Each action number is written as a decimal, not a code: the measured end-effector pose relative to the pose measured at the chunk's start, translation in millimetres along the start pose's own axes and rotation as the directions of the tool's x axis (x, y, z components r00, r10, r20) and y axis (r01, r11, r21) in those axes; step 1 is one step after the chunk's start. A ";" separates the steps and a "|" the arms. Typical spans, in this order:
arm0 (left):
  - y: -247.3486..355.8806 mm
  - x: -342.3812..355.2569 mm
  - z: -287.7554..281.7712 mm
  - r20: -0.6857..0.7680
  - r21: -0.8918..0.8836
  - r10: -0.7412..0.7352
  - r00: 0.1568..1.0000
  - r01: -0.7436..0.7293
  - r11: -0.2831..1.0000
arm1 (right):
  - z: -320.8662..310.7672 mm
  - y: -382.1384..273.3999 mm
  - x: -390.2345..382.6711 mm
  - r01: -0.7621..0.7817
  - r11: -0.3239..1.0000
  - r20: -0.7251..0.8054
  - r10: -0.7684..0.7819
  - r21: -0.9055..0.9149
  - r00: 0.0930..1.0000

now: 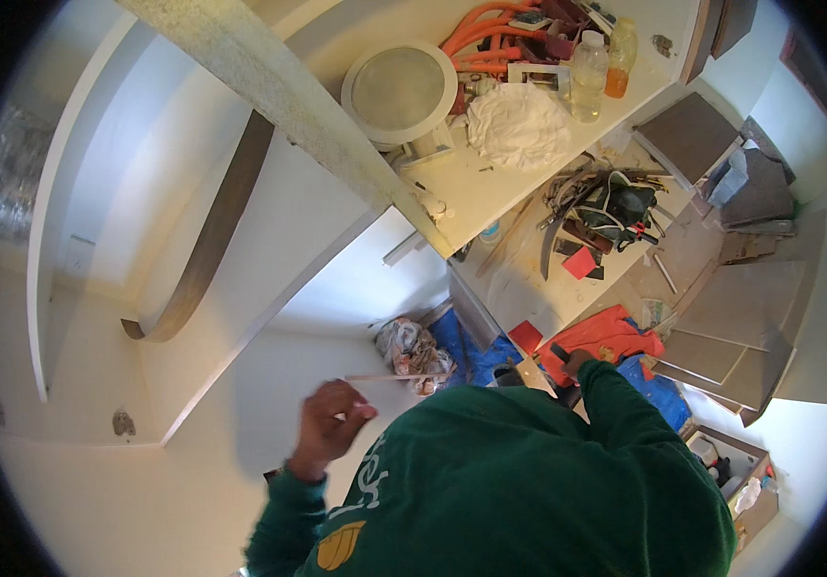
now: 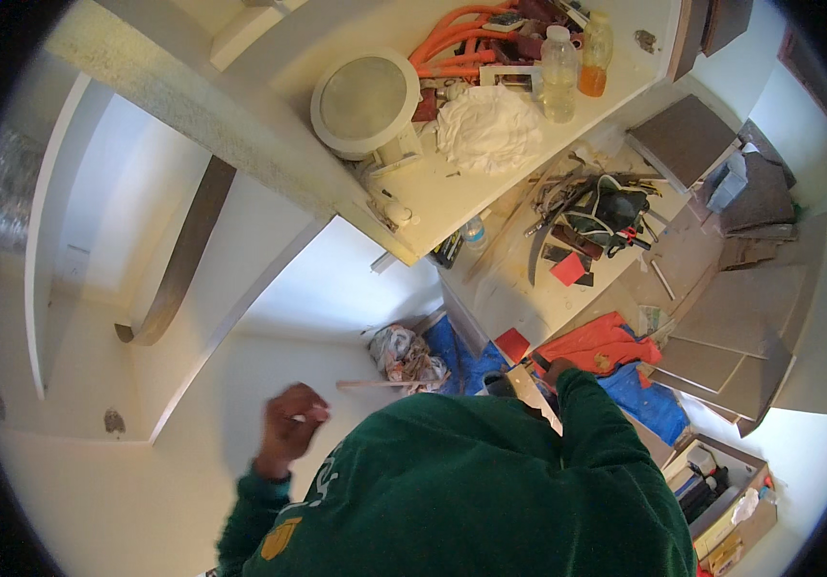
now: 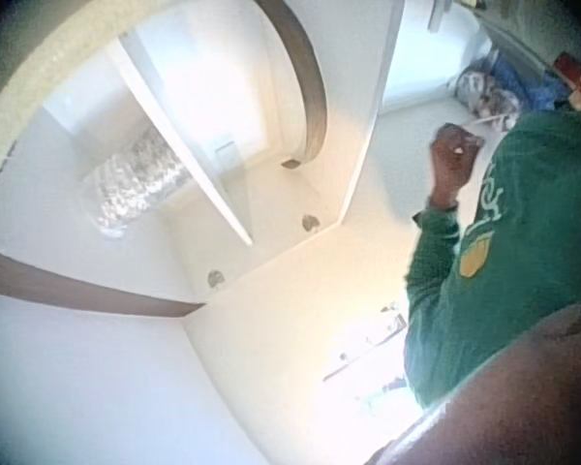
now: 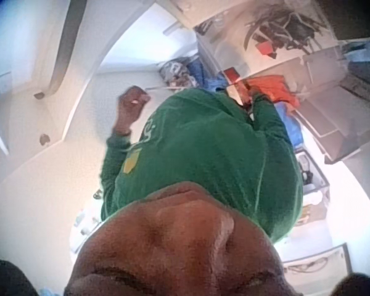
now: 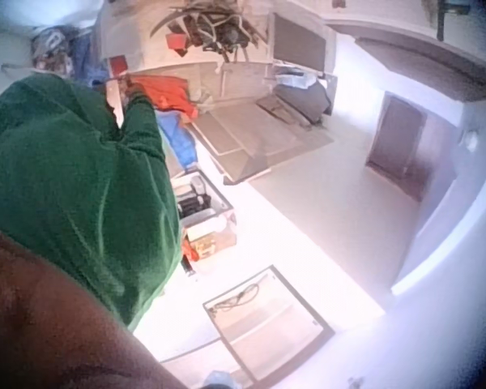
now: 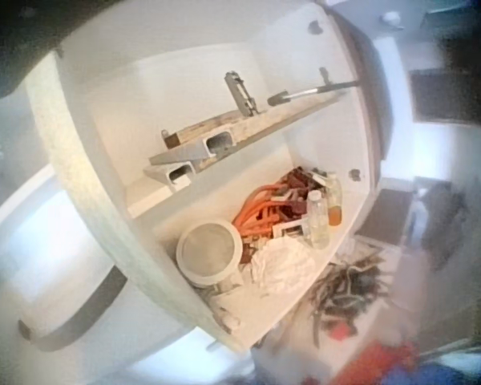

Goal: The person applies curved and straight wood-grain edge banding to the top and side edges of a white cabinet. They use a utility knife to trim excess material and press the banding into place along the curved and vertical edges.

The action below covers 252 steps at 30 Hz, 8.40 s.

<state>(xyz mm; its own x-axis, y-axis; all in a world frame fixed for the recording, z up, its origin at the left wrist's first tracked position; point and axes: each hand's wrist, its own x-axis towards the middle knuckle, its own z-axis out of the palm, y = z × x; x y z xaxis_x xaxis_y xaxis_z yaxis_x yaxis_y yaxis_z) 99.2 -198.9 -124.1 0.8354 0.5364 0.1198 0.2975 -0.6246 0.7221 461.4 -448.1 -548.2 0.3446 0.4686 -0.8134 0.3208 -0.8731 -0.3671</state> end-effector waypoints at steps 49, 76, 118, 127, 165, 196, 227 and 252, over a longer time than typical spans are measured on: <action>-279.9 -393.0 270.1 0.051 0.009 -0.995 0.082 0.997 0.083 | -184.4 -545.8 -323.0 0.863 -0.165 0.244 -0.968 -0.478 -0.049; -285.9 -406.6 264.6 0.050 -0.092 -0.997 0.066 0.994 0.061 | -112.2 -661.5 -337.4 0.727 -0.299 0.254 -0.951 -0.618 -0.176; 79.7 -88.3 -201.5 -0.849 -0.507 0.151 0.506 -0.861 0.033 | -106.8 -469.1 -515.9 0.832 -0.228 0.101 -0.974 -0.506 -0.205; 98.8 -94.9 -186.9 -0.863 -0.453 0.252 0.439 -0.892 0.001 | -117.4 -447.6 -514.5 0.830 -0.325 0.165 -0.946 -0.454 -0.281; 135.4 24.3 -48.1 -0.069 -0.907 0.085 0.994 -0.098 0.409 | -149.5 -455.4 -490.1 0.844 -0.110 -0.166 -0.986 0.526 -0.026; 71.3 17.2 -48.4 -0.180 -0.694 0.241 0.954 -0.296 0.656 | -149.3 -437.5 -441.6 0.626 -0.070 -0.042 -0.997 0.777 -0.058; 117.0 47.1 -100.6 -0.399 -0.741 0.222 0.890 -0.455 0.494 | -112.0 -420.0 -410.8 0.974 -0.131 -0.427 -0.882 -0.185 -0.200; 123.8 56.2 -93.7 -0.432 -0.870 0.008 0.902 -0.419 0.260 | -91.8 -421.0 -406.1 0.967 -0.192 -0.480 -0.841 -0.168 -0.250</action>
<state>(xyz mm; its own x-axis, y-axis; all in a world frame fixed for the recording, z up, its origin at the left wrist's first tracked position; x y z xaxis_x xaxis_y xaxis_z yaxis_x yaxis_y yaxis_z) 139.7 -192.9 35.8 0.5565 0.7239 0.4079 -0.6743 0.1066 0.7308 267.4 -258.5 -21.9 0.0672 0.6817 0.7286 0.4198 0.6431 -0.6404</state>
